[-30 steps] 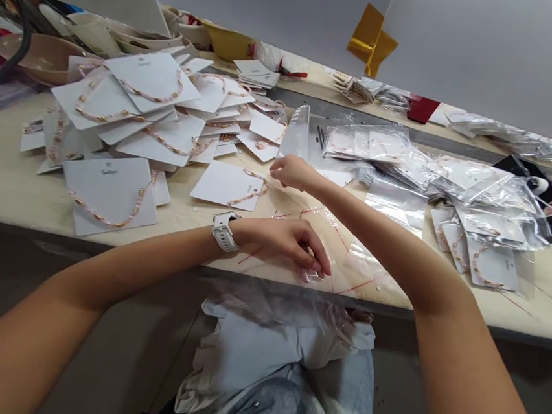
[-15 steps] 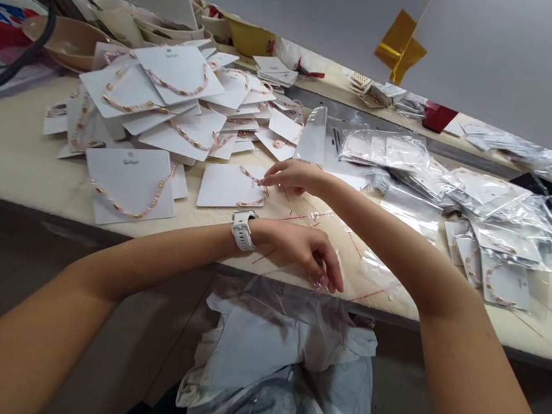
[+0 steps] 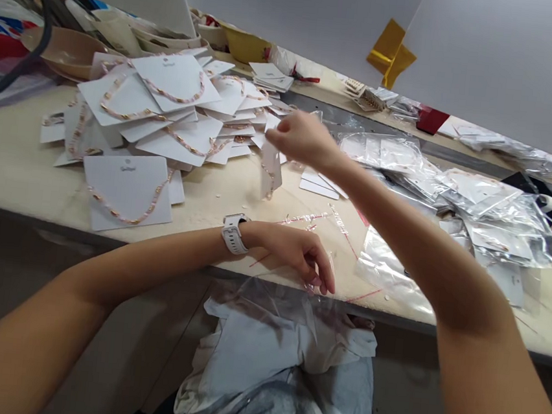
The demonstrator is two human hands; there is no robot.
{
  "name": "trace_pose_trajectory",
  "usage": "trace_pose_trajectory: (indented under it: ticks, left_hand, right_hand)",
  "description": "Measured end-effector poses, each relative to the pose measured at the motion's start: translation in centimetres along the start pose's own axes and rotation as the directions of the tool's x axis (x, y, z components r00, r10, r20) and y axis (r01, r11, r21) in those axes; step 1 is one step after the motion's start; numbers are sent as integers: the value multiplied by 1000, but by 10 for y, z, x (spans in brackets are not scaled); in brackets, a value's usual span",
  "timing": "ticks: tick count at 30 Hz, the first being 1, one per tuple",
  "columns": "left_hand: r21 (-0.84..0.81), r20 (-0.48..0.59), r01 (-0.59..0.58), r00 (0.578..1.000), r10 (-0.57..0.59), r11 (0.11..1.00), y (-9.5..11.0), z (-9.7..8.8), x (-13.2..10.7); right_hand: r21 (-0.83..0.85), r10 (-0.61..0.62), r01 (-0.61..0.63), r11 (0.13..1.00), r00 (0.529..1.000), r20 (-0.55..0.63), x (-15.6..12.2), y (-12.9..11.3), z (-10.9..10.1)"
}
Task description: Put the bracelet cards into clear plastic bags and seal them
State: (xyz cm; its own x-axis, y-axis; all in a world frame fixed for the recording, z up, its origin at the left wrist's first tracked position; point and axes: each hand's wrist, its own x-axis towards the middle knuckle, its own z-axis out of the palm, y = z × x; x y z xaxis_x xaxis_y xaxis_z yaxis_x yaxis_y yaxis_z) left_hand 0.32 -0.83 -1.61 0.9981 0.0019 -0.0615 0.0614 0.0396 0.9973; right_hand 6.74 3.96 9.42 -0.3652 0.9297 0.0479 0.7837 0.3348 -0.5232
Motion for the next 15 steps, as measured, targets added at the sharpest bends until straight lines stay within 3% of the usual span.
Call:
trace_pose_trajectory:
  ticks: [4, 8, 12, 15]
  left_hand:
    - [5, -41, 35, 999, -35, 999, 5, 4, -2]
    - [-38, -238, -7, 971, -2, 999, 14, 7, -5]
    - [-102, -467, -104, 883, 44, 989, 20, 6, -5]
    - [-113, -590, -208, 801, 103, 972, 18, 3, -4]
  right_hand:
    - [-225, -79, 54, 973, 992, -102, -23, -2, -40]
    - [-232, -6, -31, 972, 988, -156, -43, 25, -47]
    - [-81, 73, -99, 992, 957, -279, -59, 61, -54]
    - [11, 265, -272, 962, 926, -268, -73, 71, -70]
